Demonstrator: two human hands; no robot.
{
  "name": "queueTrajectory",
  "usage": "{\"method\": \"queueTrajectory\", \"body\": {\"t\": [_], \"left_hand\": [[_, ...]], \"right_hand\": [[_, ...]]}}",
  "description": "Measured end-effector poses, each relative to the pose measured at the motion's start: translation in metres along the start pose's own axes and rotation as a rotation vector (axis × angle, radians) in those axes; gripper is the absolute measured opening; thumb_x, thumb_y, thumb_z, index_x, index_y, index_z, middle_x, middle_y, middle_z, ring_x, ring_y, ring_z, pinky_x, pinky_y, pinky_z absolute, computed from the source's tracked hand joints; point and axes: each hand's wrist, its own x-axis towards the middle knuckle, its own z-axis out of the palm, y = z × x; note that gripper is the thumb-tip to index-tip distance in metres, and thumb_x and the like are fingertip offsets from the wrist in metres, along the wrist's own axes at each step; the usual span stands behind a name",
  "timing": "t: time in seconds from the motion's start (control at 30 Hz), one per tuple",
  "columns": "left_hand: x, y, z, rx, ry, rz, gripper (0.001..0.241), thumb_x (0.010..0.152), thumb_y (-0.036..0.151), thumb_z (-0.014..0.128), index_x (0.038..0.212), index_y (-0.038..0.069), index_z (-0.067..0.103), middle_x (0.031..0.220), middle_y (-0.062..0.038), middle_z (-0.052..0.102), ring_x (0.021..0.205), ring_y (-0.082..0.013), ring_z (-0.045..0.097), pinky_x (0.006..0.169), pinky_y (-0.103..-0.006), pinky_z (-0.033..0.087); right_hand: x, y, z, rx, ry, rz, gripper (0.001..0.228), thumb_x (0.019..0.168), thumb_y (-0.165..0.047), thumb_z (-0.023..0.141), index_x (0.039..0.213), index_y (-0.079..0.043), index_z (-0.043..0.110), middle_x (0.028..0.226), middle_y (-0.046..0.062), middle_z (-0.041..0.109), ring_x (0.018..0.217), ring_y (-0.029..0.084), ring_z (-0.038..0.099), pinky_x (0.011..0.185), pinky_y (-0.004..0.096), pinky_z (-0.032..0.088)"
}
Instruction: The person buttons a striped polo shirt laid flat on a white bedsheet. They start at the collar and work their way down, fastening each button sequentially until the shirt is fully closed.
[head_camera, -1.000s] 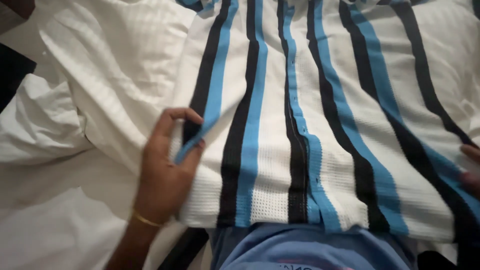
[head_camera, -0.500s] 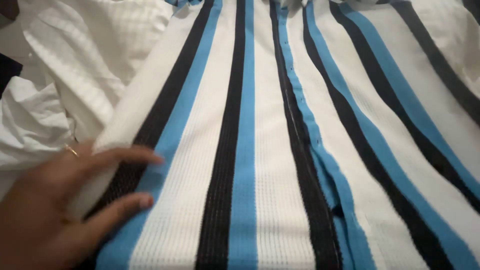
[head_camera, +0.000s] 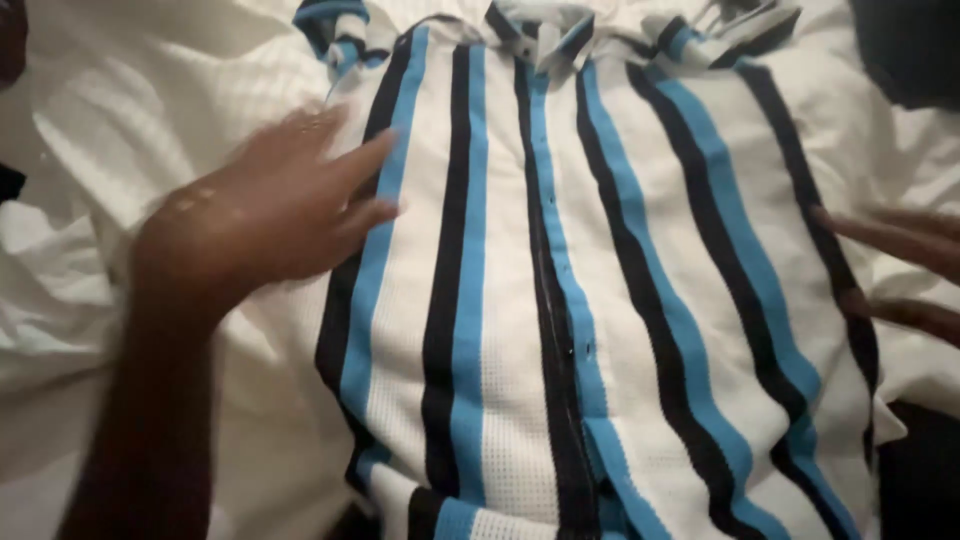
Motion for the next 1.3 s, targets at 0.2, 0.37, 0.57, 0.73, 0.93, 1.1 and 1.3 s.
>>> {"method": "queueTrajectory", "body": {"t": [0.2, 0.37, 0.57, 0.73, 0.93, 1.1, 1.3], "left_hand": [[0.207, 0.076, 0.057, -0.11, 0.0, 0.228, 0.081, 0.098, 0.064, 0.037, 0.164, 0.022, 0.015, 0.17, -0.016, 0.011, 0.157, -0.0369, 0.003, 0.124, -0.0617, 0.004], [0.342, 0.101, 0.157, -0.308, -0.047, 0.076, 0.083, 0.104, 0.072, 0.029, 0.165, 0.016, 0.019, 0.172, -0.018, 0.009, 0.161, -0.0337, 0.007, 0.128, -0.0616, 0.0], [0.381, 0.107, 0.16, -0.255, -0.048, -0.035, 0.074, 0.1, 0.058, 0.038, 0.165, 0.031, 0.014, 0.175, -0.006, 0.001, 0.16, -0.026, 0.002, 0.119, -0.0709, -0.008], [0.409, 0.093, 0.178, -0.27, 0.106, 0.014, 0.069, 0.102, 0.055, 0.028, 0.164, 0.032, 0.01, 0.174, -0.002, 0.002, 0.16, -0.0245, -0.004, 0.119, -0.0673, -0.014], [0.404, 0.069, 0.156, -0.132, 0.194, 0.044, 0.066, 0.103, 0.06, 0.029, 0.163, 0.039, 0.012, 0.174, -0.006, 0.004, 0.16, -0.0255, -0.004, 0.12, -0.0644, -0.013], [0.433, 0.046, 0.155, -0.142, 0.331, 0.154, 0.059, 0.103, 0.05, 0.041, 0.158, 0.032, 0.031, 0.164, -0.009, 0.031, 0.156, -0.0281, 0.017, 0.122, -0.0662, -0.001], [0.425, 0.04, 0.118, -0.241, 0.309, 0.17, 0.054, 0.096, 0.043, 0.059, 0.142, 0.016, 0.05, 0.144, -0.006, 0.058, 0.145, -0.0241, 0.044, 0.124, -0.0538, 0.021]], "right_hand": [[0.13, -0.177, -0.021, 0.158, 0.063, -0.121, 0.075, 0.096, -0.051, 0.044, 0.165, -0.029, 0.021, 0.17, 0.007, 0.013, 0.155, 0.031, 0.013, 0.117, 0.058, 0.026], [0.248, -0.211, 0.063, -0.043, 0.291, -0.21, 0.063, 0.105, -0.052, 0.03, 0.154, -0.013, 0.039, 0.163, 0.014, 0.03, 0.151, 0.031, 0.026, 0.118, 0.058, 0.019], [0.31, -0.2, 0.067, 0.079, 0.266, -0.219, 0.06, 0.104, -0.047, 0.026, 0.156, -0.018, 0.035, 0.162, 0.006, 0.035, 0.151, 0.026, 0.028, 0.122, 0.054, 0.016], [0.378, -0.171, 0.088, 0.126, 0.26, -0.215, 0.061, 0.109, -0.049, 0.025, 0.156, -0.013, 0.039, 0.166, 0.017, 0.036, 0.155, 0.032, 0.032, 0.127, 0.051, 0.023], [0.42, -0.174, 0.078, 0.193, 0.314, -0.133, 0.074, 0.103, -0.054, 0.028, 0.159, -0.007, 0.024, 0.166, 0.022, 0.023, 0.154, 0.038, 0.02, 0.121, 0.055, 0.018], [0.443, -0.174, 0.056, 0.203, 0.25, -0.063, 0.077, 0.103, -0.059, 0.028, 0.162, -0.01, 0.026, 0.166, 0.023, 0.025, 0.156, 0.039, 0.018, 0.124, 0.057, 0.016], [0.485, -0.157, 0.06, 0.1, 0.165, -0.09, 0.087, 0.101, -0.071, 0.029, 0.155, -0.003, 0.031, 0.164, 0.024, 0.023, 0.154, 0.039, 0.014, 0.122, 0.057, 0.012]]}}
